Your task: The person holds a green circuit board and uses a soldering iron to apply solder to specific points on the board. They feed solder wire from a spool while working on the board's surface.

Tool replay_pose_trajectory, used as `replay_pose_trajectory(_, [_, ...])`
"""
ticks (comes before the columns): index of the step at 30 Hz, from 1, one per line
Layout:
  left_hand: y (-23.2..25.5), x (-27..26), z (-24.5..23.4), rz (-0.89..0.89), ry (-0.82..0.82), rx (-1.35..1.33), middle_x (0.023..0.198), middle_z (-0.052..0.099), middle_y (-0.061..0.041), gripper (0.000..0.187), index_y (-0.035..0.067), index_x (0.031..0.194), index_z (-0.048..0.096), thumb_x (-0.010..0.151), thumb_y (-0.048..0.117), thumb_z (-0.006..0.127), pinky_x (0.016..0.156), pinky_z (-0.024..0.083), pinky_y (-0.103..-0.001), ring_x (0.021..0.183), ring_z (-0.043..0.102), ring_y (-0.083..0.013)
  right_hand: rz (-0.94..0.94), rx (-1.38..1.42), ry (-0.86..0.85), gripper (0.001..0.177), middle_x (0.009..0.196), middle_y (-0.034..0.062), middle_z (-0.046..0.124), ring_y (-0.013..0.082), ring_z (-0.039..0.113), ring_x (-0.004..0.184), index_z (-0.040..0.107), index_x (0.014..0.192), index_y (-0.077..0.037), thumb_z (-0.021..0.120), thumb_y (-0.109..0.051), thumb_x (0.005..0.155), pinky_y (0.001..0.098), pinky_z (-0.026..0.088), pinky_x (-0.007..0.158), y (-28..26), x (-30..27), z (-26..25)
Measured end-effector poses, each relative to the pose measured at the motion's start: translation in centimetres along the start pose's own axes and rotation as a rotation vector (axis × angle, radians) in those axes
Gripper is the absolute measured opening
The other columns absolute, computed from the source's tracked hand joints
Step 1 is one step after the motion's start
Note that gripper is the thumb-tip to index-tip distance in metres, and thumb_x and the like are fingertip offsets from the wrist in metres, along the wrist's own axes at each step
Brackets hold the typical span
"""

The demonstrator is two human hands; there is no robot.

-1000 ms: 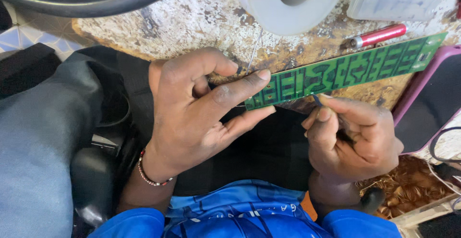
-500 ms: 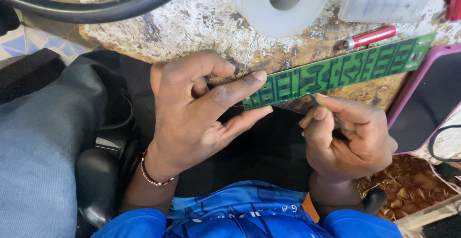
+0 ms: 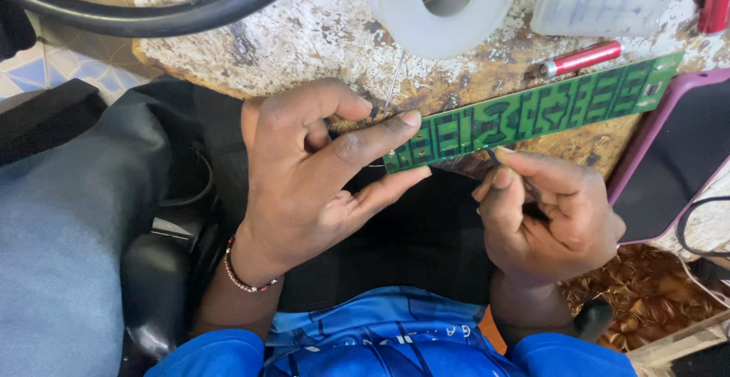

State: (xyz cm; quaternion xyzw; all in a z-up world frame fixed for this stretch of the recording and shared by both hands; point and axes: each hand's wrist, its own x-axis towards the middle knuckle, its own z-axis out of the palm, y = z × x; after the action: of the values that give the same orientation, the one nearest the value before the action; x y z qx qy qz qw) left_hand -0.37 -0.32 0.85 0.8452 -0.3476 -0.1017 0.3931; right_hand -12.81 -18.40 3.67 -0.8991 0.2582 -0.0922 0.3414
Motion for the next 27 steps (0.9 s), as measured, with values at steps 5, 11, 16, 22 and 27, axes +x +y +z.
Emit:
replay_pose_trajectory(5, [0.0,-0.1,-0.1,0.006,-0.016,-0.003,0.117,0.056,-0.005,0.055,0.023,0.127,0.073,0.090,0.047,0.107,0.084,0.044,-0.036,0.070,0.041,-0.0142,-0.010,0.047,0.006,0.017,0.075,0.0203,0.069,0.0204,0.071,0.062,0.065,0.105,0.012,0.062,-0.004,0.108,0.0250,0.050,0.059,-0.3,0.2,0.0])
replay_pose_trajectory(11, [0.3,0.2,-0.2,0.006,-0.010,-0.054,0.117,0.052,-0.009,0.052,0.018,0.126,0.075,0.091,0.039,0.107,0.077,0.045,-0.032,0.071,0.039,-0.0157,-0.010,0.007,0.004,0.011,0.078,0.0172,0.071,0.0178,0.071,0.063,0.069,0.107,0.008,0.064,-0.002,0.107,0.0245,0.050,0.060,0.3,-0.1,-0.3])
replay_pose_trajectory(16, [0.3,0.1,-0.1,-0.013,-0.020,-0.062,0.117,0.051,-0.008,0.053,0.019,0.126,0.074,0.090,0.040,0.107,0.078,0.045,-0.032,0.072,0.038,-0.0160,-0.088,0.273,0.143,0.021,0.075,0.0301,0.065,0.0263,0.067,0.055,0.048,0.112,0.009,0.051,-0.012,0.109,0.0301,0.051,0.051,2.3,-0.9,0.7])
replay_pose_trajectory(22, [-0.1,0.5,-0.2,0.050,-0.014,-0.048,0.114,0.054,-0.009,0.049,0.018,0.123,0.075,0.092,0.043,0.105,0.067,0.045,-0.032,0.063,0.033,-0.0149,-0.152,0.317,0.138,0.021,0.094,0.0333,0.066,0.0279,0.069,0.069,0.041,0.117,0.009,0.048,-0.010,0.110,0.0267,0.051,0.051,2.3,-1.1,0.9])
replay_pose_trajectory(27, [-0.2,0.5,-0.1,0.021,-0.016,-0.048,0.113,0.055,-0.007,0.050,0.020,0.123,0.076,0.090,0.045,0.104,0.068,0.043,-0.033,0.063,0.034,-0.0142,-0.120,0.318,0.231,0.024,0.088,0.0345,0.066,0.0326,0.074,0.072,0.039,0.115,0.008,0.048,-0.014,0.111,0.0257,0.051,0.049,2.2,-1.3,1.3])
